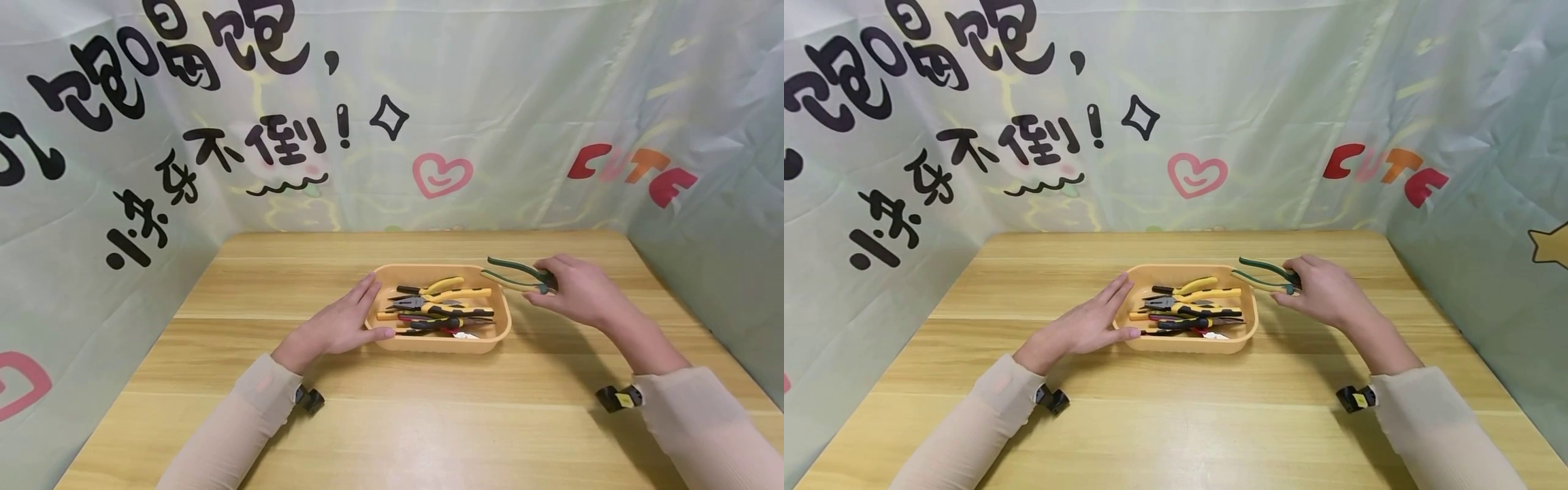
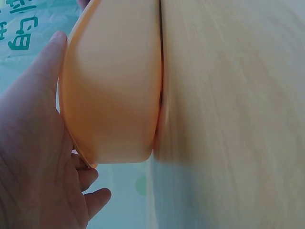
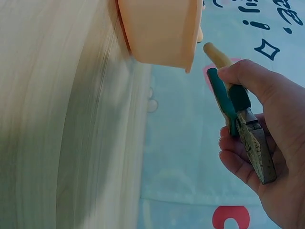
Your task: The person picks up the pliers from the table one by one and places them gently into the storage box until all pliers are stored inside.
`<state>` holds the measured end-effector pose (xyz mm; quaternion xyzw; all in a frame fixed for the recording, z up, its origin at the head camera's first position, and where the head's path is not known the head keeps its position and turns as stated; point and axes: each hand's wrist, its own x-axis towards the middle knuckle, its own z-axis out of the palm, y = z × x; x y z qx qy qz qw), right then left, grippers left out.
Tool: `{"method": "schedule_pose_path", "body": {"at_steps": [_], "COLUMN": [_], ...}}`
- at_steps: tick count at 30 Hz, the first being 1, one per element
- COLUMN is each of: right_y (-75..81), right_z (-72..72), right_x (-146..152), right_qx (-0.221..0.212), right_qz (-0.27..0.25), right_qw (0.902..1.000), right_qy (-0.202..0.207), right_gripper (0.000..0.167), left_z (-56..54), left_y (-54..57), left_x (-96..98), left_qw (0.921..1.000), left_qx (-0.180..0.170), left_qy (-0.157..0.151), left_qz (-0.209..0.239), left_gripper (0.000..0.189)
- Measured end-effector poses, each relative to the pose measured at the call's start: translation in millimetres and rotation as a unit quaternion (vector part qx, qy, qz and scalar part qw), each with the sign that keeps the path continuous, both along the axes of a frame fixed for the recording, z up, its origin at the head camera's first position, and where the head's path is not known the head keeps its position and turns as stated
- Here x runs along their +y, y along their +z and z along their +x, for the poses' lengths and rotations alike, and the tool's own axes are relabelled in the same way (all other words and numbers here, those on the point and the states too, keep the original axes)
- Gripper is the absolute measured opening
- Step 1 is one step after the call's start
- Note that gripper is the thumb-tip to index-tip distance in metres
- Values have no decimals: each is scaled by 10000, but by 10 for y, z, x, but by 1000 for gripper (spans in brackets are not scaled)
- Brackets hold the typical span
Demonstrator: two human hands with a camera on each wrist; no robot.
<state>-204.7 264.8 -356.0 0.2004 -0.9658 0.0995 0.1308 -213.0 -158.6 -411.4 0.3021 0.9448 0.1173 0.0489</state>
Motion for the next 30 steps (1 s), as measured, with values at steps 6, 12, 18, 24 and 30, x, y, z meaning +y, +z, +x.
{"method": "schedule_pose_path", "body": {"at_steps": [6,12,18,24,30], "right_y": [11,7,8,12,0], "right_z": [-33,-59,-83,-115,-139], "right_x": [-68,-147,-233,-344,-432], "right_qx": [208,255,199,195,224], "right_qz": [292,412,395,371,346], "right_qw": [9991,9982,9982,9976,9961], "right_qy": [215,348,416,557,780], "right_gripper": [57,59,60,61,60], "left_z": [-7,-9,-9,-1,-1], "left_y": [2,1,-7,-2,-5], "left_x": [2,-2,-3,-1,2], "left_qw": [10000,10000,10000,10000,10000], "left_qx": [23,11,-26,-13,25], "left_qy": [-7,1,27,32,2], "left_qz": [36,23,9,28,17], "left_gripper": [109,109,109,110,109]}}
